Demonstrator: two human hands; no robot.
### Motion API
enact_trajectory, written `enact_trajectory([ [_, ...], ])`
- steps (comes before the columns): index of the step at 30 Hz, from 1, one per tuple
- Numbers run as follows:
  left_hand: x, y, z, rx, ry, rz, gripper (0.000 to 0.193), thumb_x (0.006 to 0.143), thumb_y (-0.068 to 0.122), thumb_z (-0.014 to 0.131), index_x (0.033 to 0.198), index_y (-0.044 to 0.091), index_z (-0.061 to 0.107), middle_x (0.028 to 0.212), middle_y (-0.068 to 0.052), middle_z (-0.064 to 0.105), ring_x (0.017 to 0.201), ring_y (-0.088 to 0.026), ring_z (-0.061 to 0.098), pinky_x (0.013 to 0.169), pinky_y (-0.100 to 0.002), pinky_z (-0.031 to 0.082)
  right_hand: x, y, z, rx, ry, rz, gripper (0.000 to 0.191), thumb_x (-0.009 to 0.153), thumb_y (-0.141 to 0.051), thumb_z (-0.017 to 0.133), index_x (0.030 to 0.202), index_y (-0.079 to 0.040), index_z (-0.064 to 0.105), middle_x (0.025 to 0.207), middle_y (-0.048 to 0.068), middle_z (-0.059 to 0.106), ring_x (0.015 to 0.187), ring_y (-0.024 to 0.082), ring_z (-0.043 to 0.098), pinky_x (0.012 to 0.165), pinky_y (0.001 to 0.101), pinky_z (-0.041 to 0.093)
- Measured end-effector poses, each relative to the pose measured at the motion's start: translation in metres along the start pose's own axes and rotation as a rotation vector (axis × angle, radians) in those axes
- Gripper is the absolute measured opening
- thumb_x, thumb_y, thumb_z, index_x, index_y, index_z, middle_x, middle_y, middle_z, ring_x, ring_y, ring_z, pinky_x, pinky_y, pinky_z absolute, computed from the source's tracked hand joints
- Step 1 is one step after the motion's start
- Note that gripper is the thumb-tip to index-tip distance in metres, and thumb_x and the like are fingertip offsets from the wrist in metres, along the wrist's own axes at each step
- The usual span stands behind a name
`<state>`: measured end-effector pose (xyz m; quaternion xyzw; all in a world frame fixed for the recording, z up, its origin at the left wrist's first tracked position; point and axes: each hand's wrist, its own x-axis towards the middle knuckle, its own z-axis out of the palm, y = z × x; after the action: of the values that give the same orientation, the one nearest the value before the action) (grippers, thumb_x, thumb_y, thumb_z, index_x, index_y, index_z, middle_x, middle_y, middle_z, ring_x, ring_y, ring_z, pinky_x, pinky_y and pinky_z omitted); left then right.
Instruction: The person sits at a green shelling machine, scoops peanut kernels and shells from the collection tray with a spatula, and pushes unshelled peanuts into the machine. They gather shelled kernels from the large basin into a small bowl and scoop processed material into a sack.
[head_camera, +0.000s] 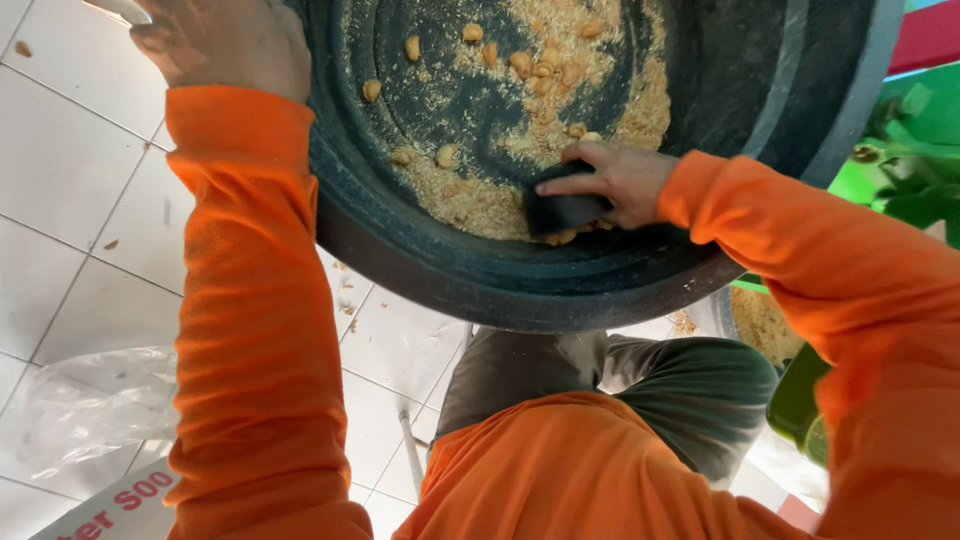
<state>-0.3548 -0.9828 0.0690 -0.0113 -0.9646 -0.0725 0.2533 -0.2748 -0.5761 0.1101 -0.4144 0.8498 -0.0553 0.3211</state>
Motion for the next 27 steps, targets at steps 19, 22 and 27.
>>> enact_trajectory([
  [19, 0.009, 0.012, -0.028, 0.076, -0.048, 0.016, 0.054, 0.093, 0.024, 0.078, 0.137, 0.004, 0.056, 0.132, -0.024, 0.046, 0.120, -0.048, 0.046, 0.072, -0.056, 0.053, 0.034, -0.009, -0.071, 1.222, 0.099, 0.607, 0.062, 0.087, 0.004, 0.047, 0.141, -0.021, 0.064, 0.138, 0.007, 0.069, 0.125, 0.028, 0.068, 0.106, 0.0406, 0.056],
  [22, 0.012, 0.015, -0.035, 0.086, -0.084, -0.016, 0.059, 0.095, 0.025, 0.078, 0.144, 0.006, 0.051, 0.139, -0.023, 0.043, 0.122, -0.047, 0.047, 0.077, -0.057, 0.054, 0.015, -0.009, -0.084, 1.278, 0.180, 0.453, 0.061, 0.088, 0.006, 0.044, 0.144, -0.013, 0.059, 0.142, 0.014, 0.065, 0.131, 0.031, 0.063, 0.112, 0.0431, 0.051],
  [27, 0.017, 0.017, -0.041, 0.025, -0.129, -0.070, 0.071, 0.096, 0.026, 0.077, 0.158, 0.013, 0.044, 0.160, -0.026, 0.027, 0.127, -0.050, 0.045, 0.088, -0.060, 0.052, -0.033, -0.021, -0.098, 1.394, 0.366, 0.281, 0.062, 0.089, 0.000, 0.040, 0.149, -0.009, 0.052, 0.150, 0.016, 0.059, 0.137, 0.029, 0.060, 0.114, 0.0447, 0.050],
])
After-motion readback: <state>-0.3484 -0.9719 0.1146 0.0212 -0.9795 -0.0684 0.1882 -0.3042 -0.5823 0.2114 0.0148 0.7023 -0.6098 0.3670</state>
